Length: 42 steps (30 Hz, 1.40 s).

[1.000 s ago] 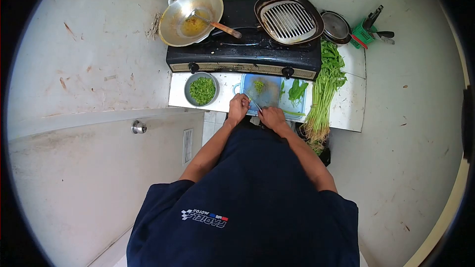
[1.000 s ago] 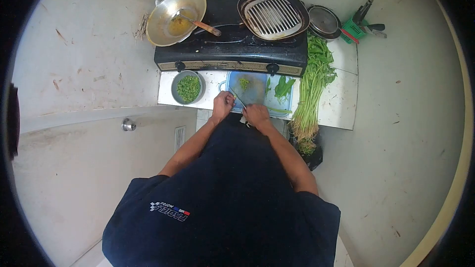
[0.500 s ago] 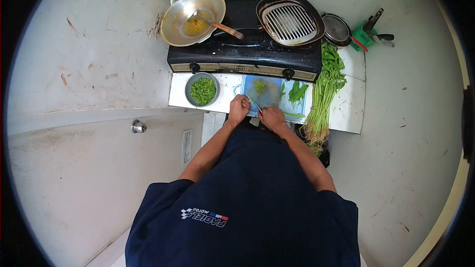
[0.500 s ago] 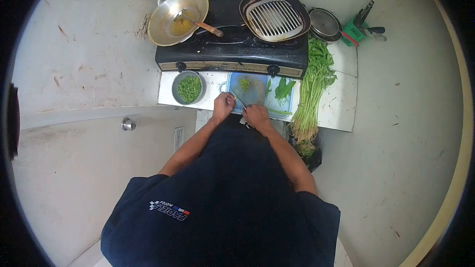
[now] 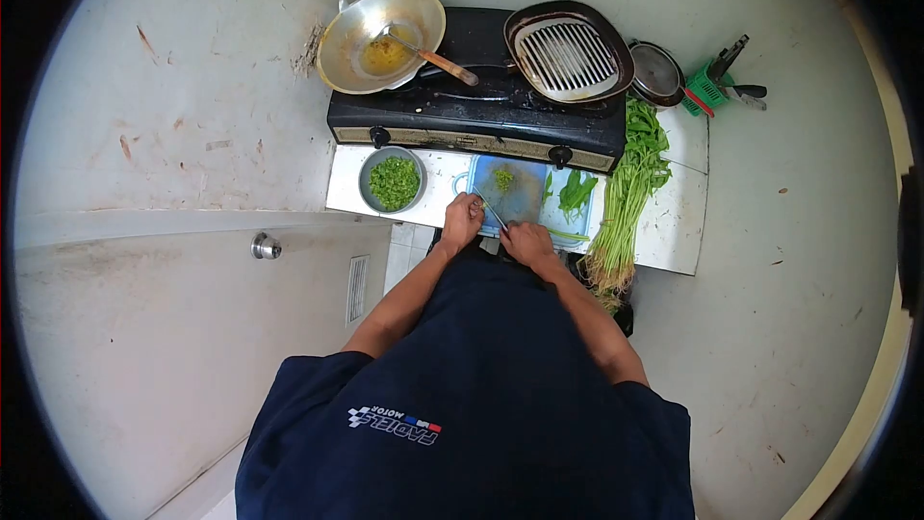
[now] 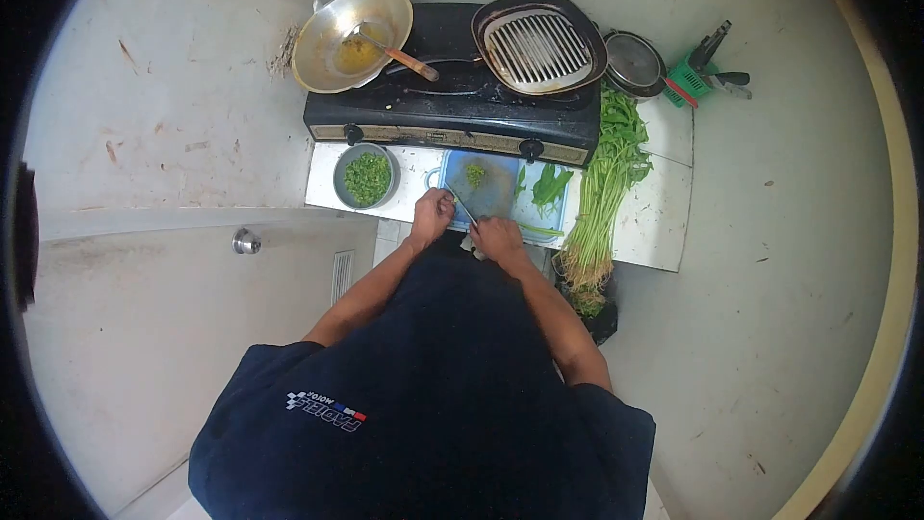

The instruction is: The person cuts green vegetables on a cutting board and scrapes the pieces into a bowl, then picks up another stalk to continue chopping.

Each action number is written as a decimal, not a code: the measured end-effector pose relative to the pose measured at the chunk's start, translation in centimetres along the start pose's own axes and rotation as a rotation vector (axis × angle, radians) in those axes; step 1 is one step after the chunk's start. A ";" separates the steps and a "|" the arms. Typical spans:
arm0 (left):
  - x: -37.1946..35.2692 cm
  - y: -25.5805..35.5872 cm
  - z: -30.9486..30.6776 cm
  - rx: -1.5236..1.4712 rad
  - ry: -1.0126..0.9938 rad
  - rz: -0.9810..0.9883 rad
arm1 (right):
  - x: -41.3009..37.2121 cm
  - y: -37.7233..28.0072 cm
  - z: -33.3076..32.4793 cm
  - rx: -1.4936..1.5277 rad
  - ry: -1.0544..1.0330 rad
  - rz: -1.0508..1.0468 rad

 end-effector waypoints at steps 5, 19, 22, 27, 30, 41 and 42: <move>-0.1 -0.1 0.0 -0.015 -0.001 -0.006 | 0.2 -0.4 0.0 -0.020 -0.028 0.024; -0.3 0.8 -0.4 -0.050 0.042 0.012 | -0.1 -0.4 -0.1 -0.031 -0.061 0.030; -0.3 0.4 -0.1 -0.057 0.044 0.020 | 0.9 -0.8 0.4 -0.052 -0.046 0.010; -0.4 0.1 0.1 -0.070 0.012 -0.033 | 0.8 -0.6 0.8 -0.052 0.016 -0.020; -0.4 0.8 -0.2 -0.085 0.017 -0.045 | -0.1 -0.4 0.5 -0.038 -0.002 -0.019; -0.5 0.0 0.0 -0.046 0.034 -0.015 | 1.1 -1.0 0.3 -0.015 -0.046 0.023; -0.5 -0.1 0.0 -0.044 0.039 -0.009 | 0.8 -0.8 0.3 -0.012 -0.053 0.029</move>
Point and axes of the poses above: each hand's wrist, its own x-axis towards the middle knuckle, its own z-axis out of the palm, y = z × x, the point moved 6 cm from there along x, towards the middle knuckle, and after that the axes turned 2 degrees about y, right-handed, at the moved point
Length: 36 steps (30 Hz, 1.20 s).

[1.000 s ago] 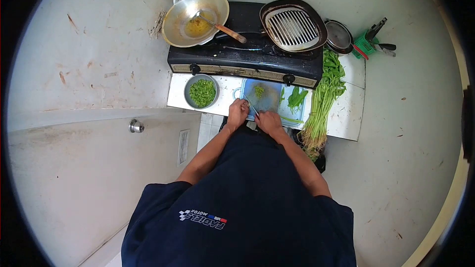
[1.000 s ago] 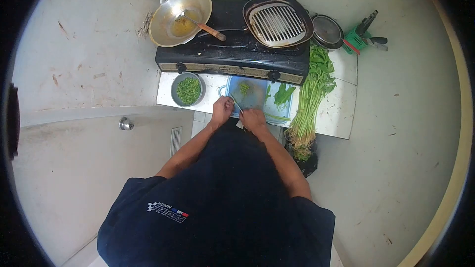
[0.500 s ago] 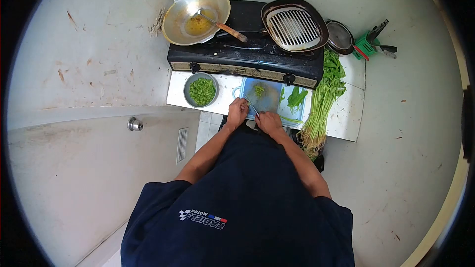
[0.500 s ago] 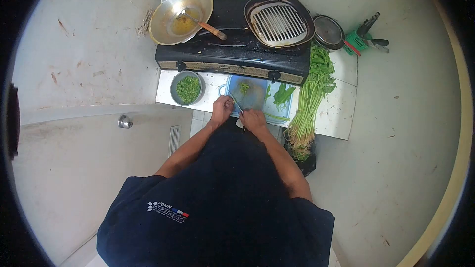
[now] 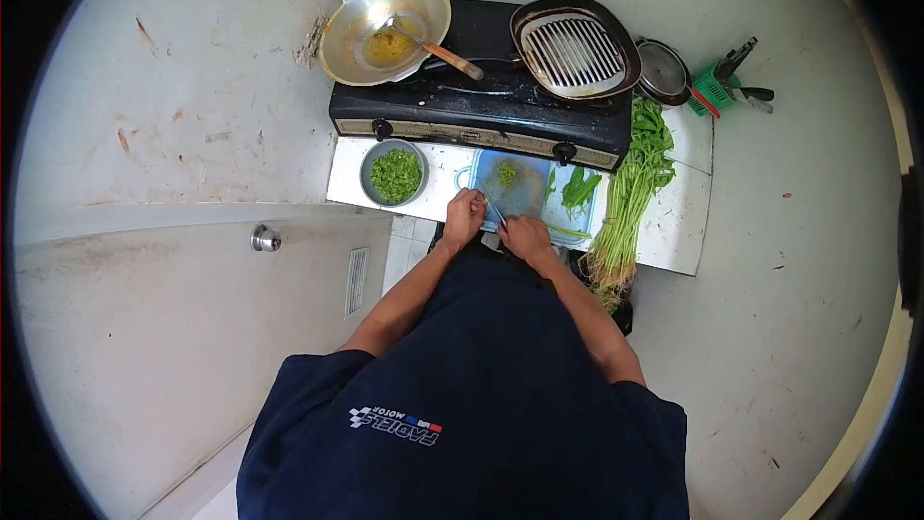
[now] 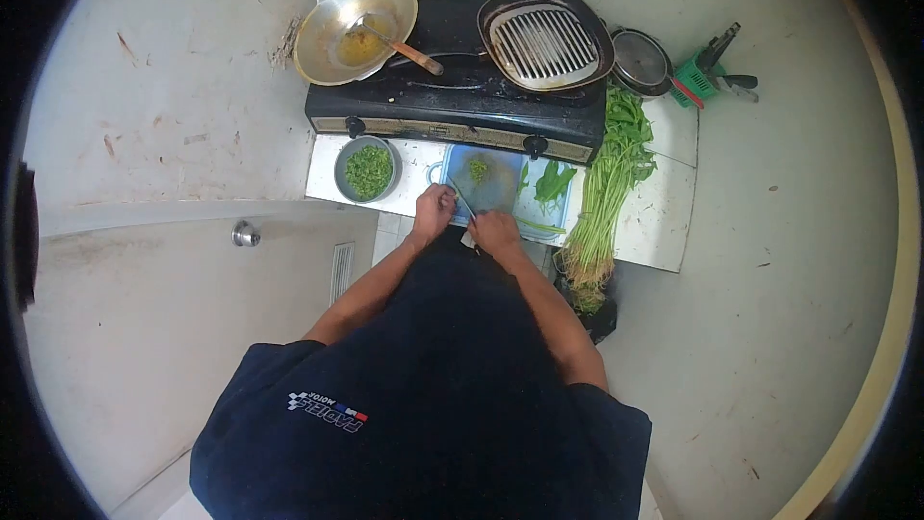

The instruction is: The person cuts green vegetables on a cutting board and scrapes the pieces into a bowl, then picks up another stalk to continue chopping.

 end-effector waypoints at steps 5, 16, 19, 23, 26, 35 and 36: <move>-0.2 -1.2 0.6 -0.010 -0.009 -0.037 | -2.2 1.7 0.0 0.008 -0.136 0.052; -0.3 -0.7 0.4 -0.017 -0.024 -0.050 | -2.9 2.3 -0.7 0.032 -0.106 0.074; -0.5 -0.3 0.4 -0.045 -0.030 -0.059 | -2.9 1.9 -0.9 0.022 -0.094 0.067; -0.5 -0.3 0.3 -0.079 -0.005 -0.060 | -2.7 1.6 -1.0 0.015 -0.098 0.055; -0.6 -0.8 0.5 -0.061 0.000 -0.058 | -2.6 1.2 -1.4 0.037 -0.092 0.060; -0.4 1.3 -0.6 0.018 -0.017 -0.093 | -1.9 0.6 -1.0 0.004 -0.050 0.011; -0.4 1.3 -0.5 -0.002 -0.019 -0.103 | -2.0 0.6 -0.9 0.002 -0.052 0.023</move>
Point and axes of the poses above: each hand's wrist, its own x-axis towards the middle knuckle, its own z-axis out of the palm, y = z × x, the point moved 6 cm from there along x, towards the middle knuckle, and after that the axes turned 2 degrees about y, right-handed, at the moved point
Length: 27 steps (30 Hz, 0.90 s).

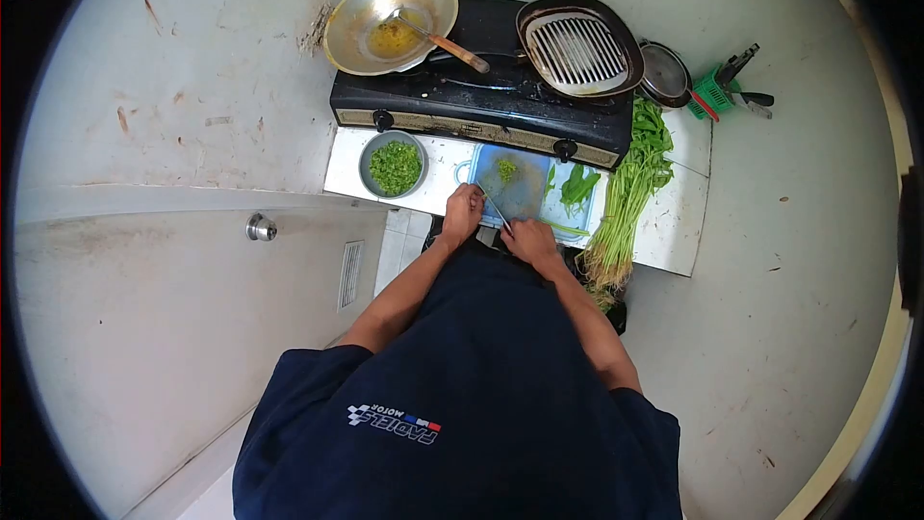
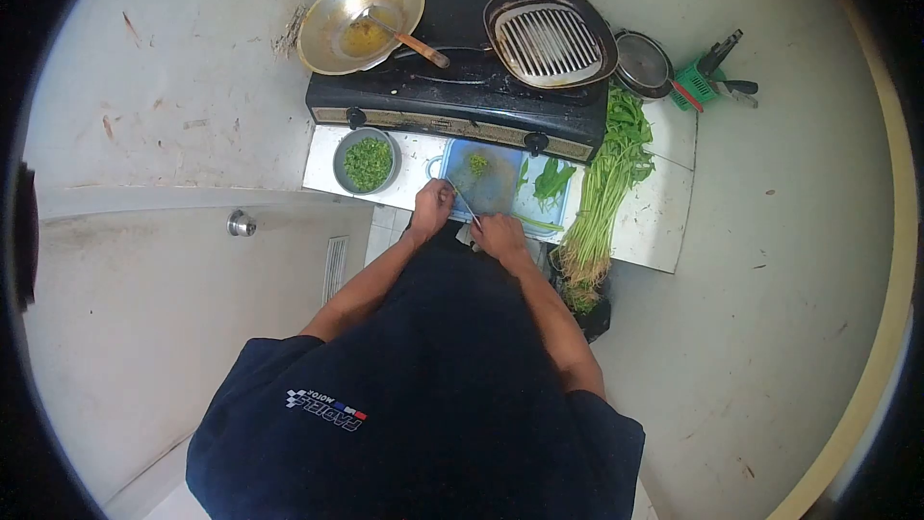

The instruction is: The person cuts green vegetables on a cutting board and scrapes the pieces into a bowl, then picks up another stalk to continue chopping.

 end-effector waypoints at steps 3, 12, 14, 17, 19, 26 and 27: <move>0.2 -0.5 0.1 -0.023 0.010 0.012 | 0.2 -0.1 0.3 -0.008 -0.014 0.025; 0.4 -0.8 0.2 -0.009 0.023 0.044 | 1.9 -0.9 0.8 0.011 0.061 0.006; 0.4 -1.1 0.4 -0.035 0.027 0.013 | 1.0 -0.6 0.4 -0.008 0.081 -0.017; 0.4 -2.3 0.8 -0.052 0.052 0.023 | 0.1 0.0 0.7 -0.017 -0.018 0.061; 0.4 -1.8 0.6 -0.053 0.042 0.013 | 0.2 -0.1 0.6 -0.014 -0.023 0.050; 0.6 -0.9 0.2 0.005 0.008 0.022 | 2.4 -0.7 1.0 -0.034 0.071 -0.027; 0.5 -0.7 0.1 0.013 0.015 0.033 | 2.3 -0.6 1.0 -0.030 0.047 -0.009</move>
Point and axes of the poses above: each hand's wrist, its own x-axis towards the middle knuckle, its own z-axis out of the palm, y = z × x, the point moved 6 cm from there along x, towards the middle knuckle, and after that the axes turned 2 degrees about y, right-handed, at the moved point
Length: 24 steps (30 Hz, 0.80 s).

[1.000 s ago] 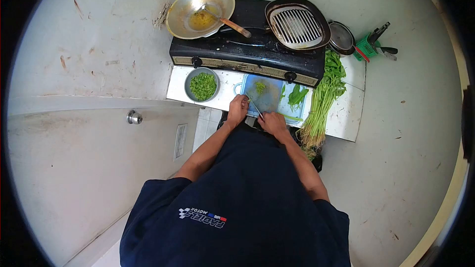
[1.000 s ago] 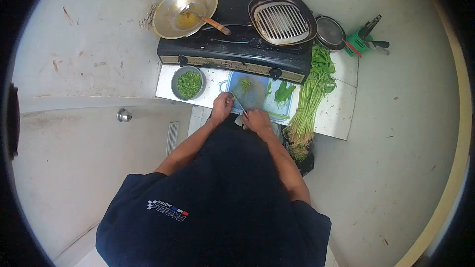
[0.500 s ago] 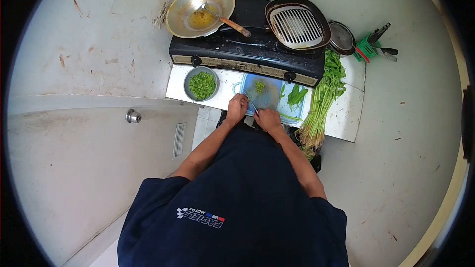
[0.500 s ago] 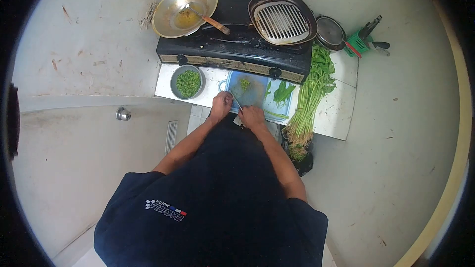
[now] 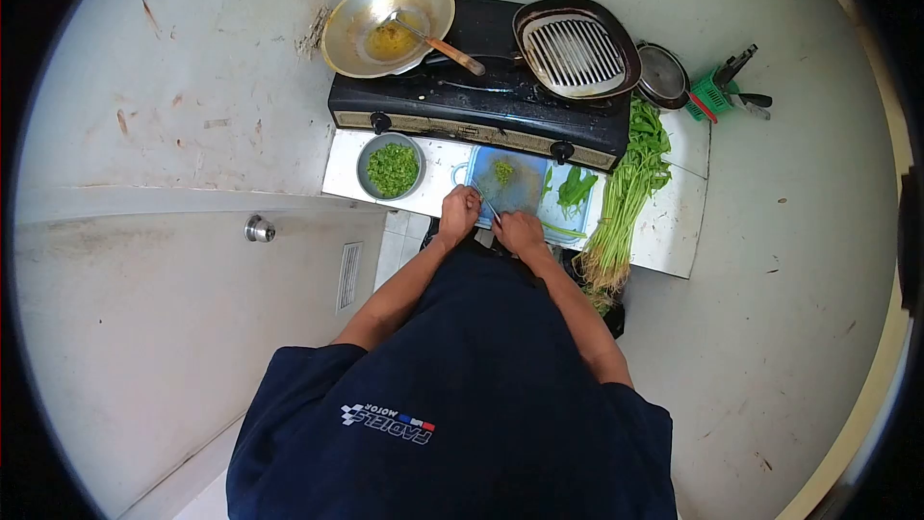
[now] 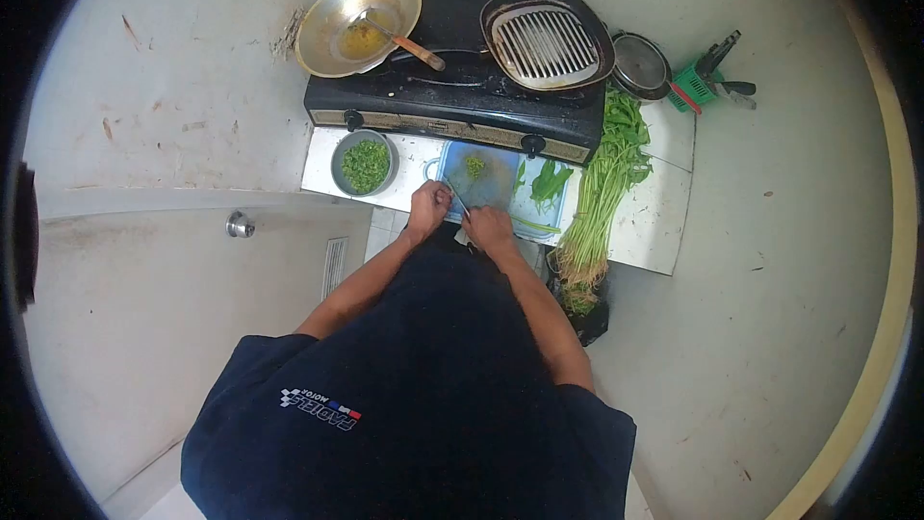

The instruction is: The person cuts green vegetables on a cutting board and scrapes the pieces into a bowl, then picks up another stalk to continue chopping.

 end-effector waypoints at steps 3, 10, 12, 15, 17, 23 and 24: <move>0.1 0.1 -0.2 0.015 0.009 0.020 | -0.8 0.5 -0.2 0.008 -0.037 0.027; 0.1 0.4 -0.4 0.044 -0.030 0.029 | -1.2 1.2 -0.7 0.028 -0.038 0.042; 0.1 0.5 -0.5 0.050 -0.034 0.032 | -1.0 0.9 -0.7 0.042 -0.022 0.004; 0.1 0.2 -0.1 0.042 -0.040 0.043 | -1.2 0.8 -0.5 0.048 0.004 -0.037; 0.2 -0.4 0.0 0.029 -0.043 0.052 | -1.3 0.9 -0.4 0.051 0.011 -0.027; 0.2 0.4 -0.2 0.048 -0.046 0.032 | -1.5 0.9 -0.3 0.032 -0.032 0.006; 0.2 0.5 -0.3 0.051 -0.044 0.038 | -1.5 0.8 -0.1 0.034 -0.040 -0.002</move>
Point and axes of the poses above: each hand's wrist, its own x-axis towards the middle knuckle, its own z-axis out of the palm, y = z × x, the point moved 6 cm from there along x, towards the middle knuckle, and after that the axes turned 2 degrees about y, right-handed, at the moved point
